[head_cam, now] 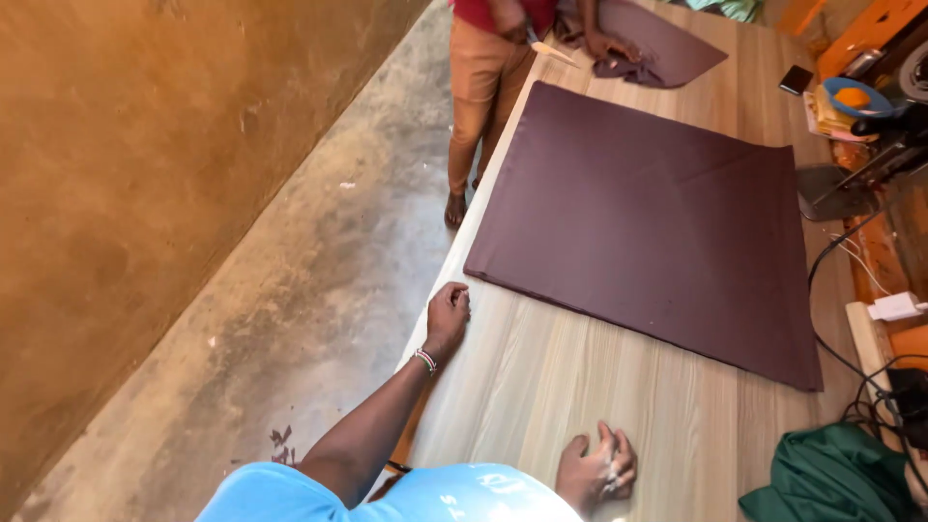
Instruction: Folding and aligning a large piece of brown fabric on a cutting table in a sewing factory.
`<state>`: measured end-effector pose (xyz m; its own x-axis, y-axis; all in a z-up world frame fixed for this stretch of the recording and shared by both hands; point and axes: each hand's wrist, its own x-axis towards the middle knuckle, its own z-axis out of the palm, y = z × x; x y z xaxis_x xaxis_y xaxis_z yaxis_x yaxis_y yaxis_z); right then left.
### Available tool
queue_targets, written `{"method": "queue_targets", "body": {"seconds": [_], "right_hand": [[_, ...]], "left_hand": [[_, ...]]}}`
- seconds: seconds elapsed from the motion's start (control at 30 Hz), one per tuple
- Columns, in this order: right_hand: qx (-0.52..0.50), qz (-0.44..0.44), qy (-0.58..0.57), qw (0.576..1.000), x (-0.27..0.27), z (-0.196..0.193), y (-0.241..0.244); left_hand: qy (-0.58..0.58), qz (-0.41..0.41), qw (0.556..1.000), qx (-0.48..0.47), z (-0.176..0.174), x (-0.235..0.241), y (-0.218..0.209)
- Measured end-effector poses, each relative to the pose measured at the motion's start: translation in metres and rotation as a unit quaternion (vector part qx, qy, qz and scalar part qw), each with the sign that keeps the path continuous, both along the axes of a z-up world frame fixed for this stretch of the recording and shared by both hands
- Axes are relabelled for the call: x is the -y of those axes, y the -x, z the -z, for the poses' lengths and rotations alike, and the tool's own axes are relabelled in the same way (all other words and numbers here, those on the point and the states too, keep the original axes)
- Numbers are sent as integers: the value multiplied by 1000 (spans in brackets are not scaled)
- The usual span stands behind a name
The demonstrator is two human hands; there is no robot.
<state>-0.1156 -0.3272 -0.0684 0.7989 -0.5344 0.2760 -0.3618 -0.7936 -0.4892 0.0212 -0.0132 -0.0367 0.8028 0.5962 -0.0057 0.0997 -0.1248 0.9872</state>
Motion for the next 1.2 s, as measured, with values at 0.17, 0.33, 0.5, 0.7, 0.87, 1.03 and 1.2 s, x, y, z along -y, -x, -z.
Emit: {"method": "queue_targets", "body": {"seconds": [0.17,0.33,0.5,0.7,0.87,1.03,1.2], "right_hand": [[15,8,62,998,-5,-14,0],[-35,9,67,997,-6,-17,5],[10,-16,53,998,-4,-15,4],[87,-25,104,990,-2,1,-1],[43,-20,97,994,-5,-15,2],[26,-7,84,996,-10,-23,3],[29,-8,61,998,-13,-30,4]], "left_hand": [[10,-29,1000,6,4,6,0],[42,-22,999,2,12,1,5],[64,-26,998,11,16,0,3],[46,-22,999,9,15,1,1],[6,-7,1000,13,14,0,4],[-18,-1,999,29,21,0,2],[-23,-1,999,29,19,1,2]]}}
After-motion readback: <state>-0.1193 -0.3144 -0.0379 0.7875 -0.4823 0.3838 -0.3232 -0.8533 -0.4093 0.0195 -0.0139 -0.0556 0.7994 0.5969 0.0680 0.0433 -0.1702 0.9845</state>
